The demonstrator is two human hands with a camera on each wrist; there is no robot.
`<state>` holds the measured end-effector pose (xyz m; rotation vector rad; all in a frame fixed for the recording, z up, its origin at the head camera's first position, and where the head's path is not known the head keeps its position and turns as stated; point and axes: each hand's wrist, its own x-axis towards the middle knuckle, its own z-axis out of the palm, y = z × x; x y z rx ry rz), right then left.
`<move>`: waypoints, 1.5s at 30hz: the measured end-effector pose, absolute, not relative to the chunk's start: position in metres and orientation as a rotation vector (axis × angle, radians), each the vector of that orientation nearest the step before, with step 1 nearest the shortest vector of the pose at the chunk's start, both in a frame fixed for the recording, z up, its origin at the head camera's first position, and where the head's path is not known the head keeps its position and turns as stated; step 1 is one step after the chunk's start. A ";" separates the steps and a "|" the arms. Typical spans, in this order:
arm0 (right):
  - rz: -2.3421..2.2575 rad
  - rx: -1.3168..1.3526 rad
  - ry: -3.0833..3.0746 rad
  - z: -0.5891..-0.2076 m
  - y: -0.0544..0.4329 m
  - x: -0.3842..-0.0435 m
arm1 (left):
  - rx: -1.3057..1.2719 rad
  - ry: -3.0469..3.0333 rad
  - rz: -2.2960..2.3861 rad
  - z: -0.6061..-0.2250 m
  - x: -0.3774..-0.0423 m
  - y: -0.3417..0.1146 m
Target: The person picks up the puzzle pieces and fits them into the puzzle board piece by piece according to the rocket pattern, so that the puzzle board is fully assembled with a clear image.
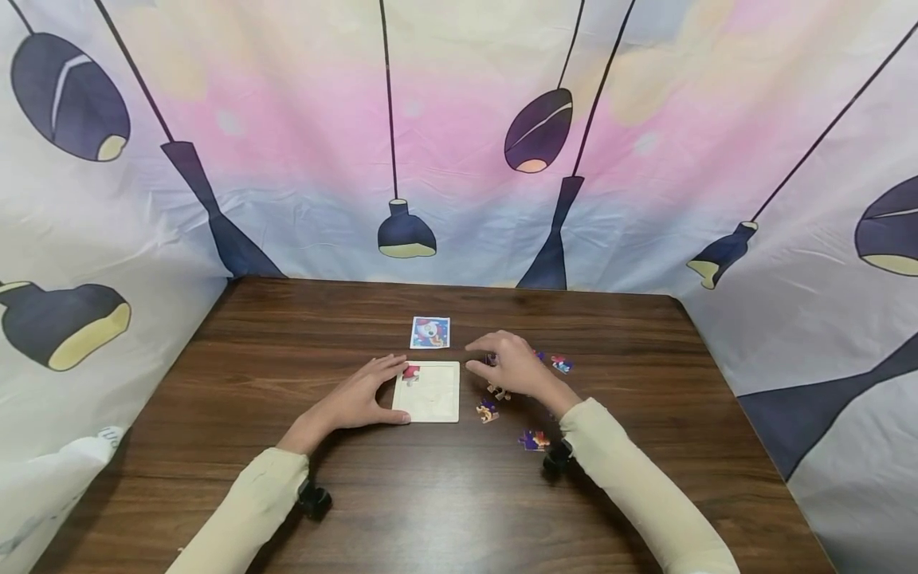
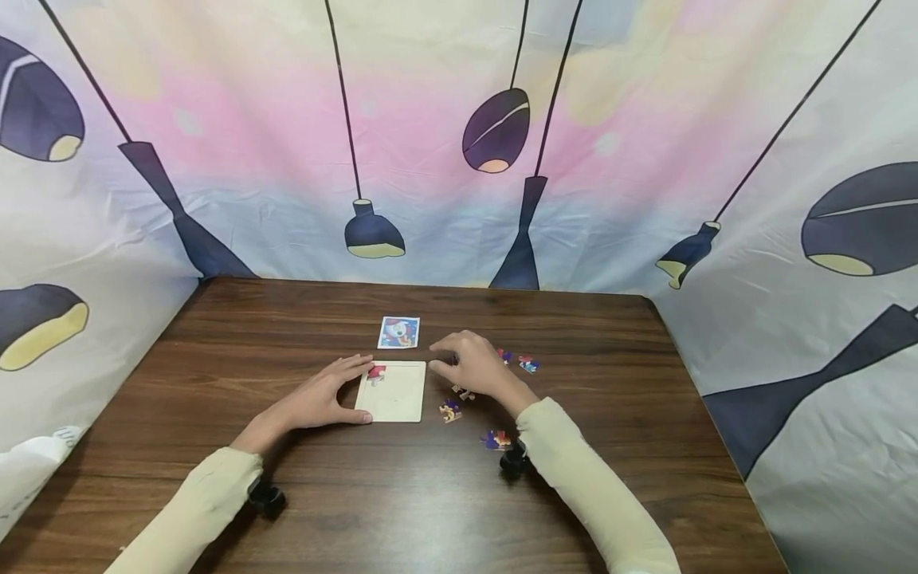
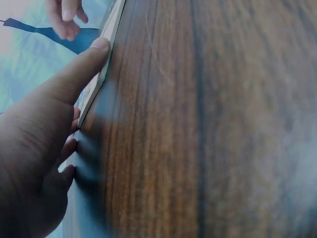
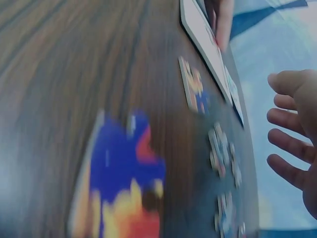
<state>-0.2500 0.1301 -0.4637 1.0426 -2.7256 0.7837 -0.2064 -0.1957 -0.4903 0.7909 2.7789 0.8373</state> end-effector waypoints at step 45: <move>0.666 0.629 -2.855 -0.489 0.214 -0.213 | 0.789 2.784 0.837 -0.493 -0.208 -0.196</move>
